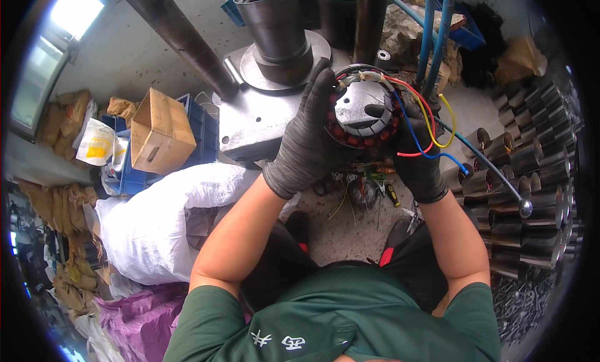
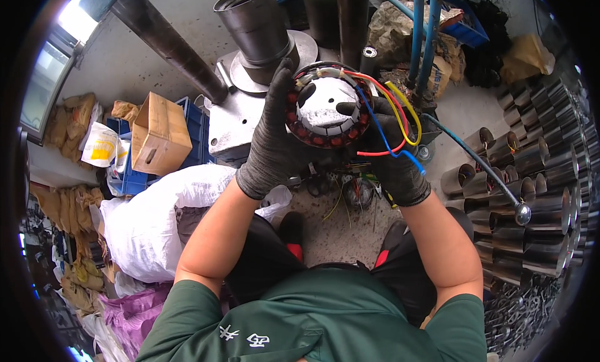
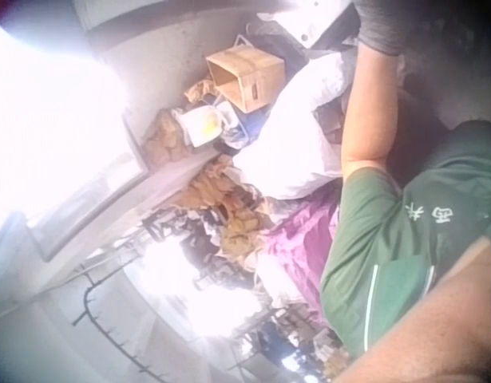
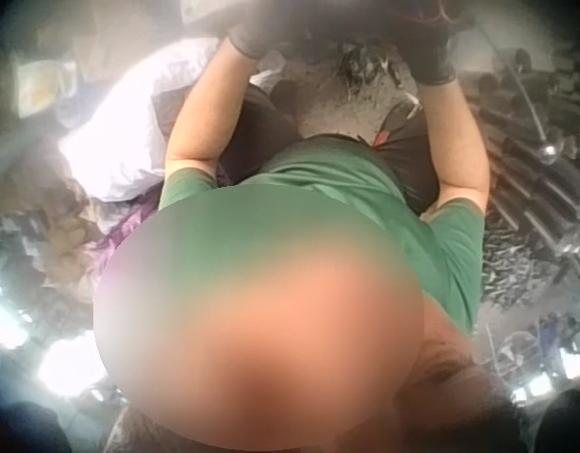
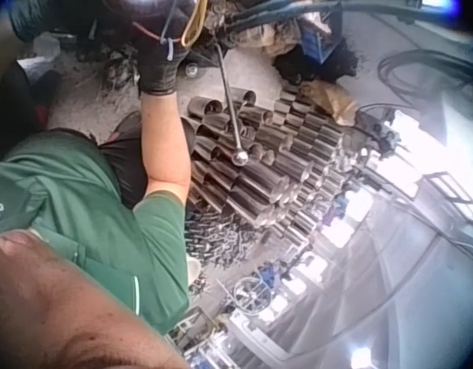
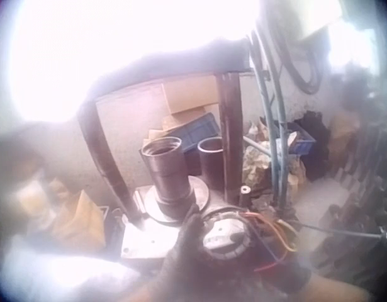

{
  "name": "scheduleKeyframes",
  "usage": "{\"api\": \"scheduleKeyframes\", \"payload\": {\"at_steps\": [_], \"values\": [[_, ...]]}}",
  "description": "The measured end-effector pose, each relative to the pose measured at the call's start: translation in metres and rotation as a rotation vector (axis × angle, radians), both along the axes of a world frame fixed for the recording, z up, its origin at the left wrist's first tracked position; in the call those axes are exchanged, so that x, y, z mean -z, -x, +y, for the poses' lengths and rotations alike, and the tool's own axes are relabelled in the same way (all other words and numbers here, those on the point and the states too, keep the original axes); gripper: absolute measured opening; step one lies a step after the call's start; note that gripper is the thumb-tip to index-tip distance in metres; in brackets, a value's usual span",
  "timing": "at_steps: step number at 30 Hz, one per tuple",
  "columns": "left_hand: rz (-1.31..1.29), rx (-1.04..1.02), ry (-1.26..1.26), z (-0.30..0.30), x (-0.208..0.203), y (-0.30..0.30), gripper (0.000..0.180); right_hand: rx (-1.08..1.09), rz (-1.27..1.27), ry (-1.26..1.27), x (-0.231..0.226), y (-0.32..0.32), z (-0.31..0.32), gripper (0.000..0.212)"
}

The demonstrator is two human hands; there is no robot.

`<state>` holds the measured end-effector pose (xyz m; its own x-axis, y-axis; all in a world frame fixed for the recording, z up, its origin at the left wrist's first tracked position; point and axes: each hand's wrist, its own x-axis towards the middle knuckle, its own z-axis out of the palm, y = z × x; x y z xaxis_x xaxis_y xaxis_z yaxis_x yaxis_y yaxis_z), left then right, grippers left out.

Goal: The person fits a metal sleeve onto a stator, uses a hydraulic press to secure the assembly, and subsequently uses a tool to strip and twist electrical wires on another stator unit.

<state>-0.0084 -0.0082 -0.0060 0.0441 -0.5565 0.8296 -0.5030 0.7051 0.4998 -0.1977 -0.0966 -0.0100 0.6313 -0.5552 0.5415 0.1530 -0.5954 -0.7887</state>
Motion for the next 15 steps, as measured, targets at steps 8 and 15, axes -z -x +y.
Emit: {"api": "scheduleKeyframes", "payload": {"at_steps": [8, 15], "values": [[-0.184, -0.194, -0.04, 0.001, 0.003, -0.007, 0.08, -0.061, -0.009, -0.24, 0.0, 0.008, -0.001, 0.043], [-0.023, -0.256, -0.216, 0.004, 0.003, 0.0, 0.048, -0.154, -0.257, -0.732, -0.003, 0.011, -0.005, 0.044]]}}
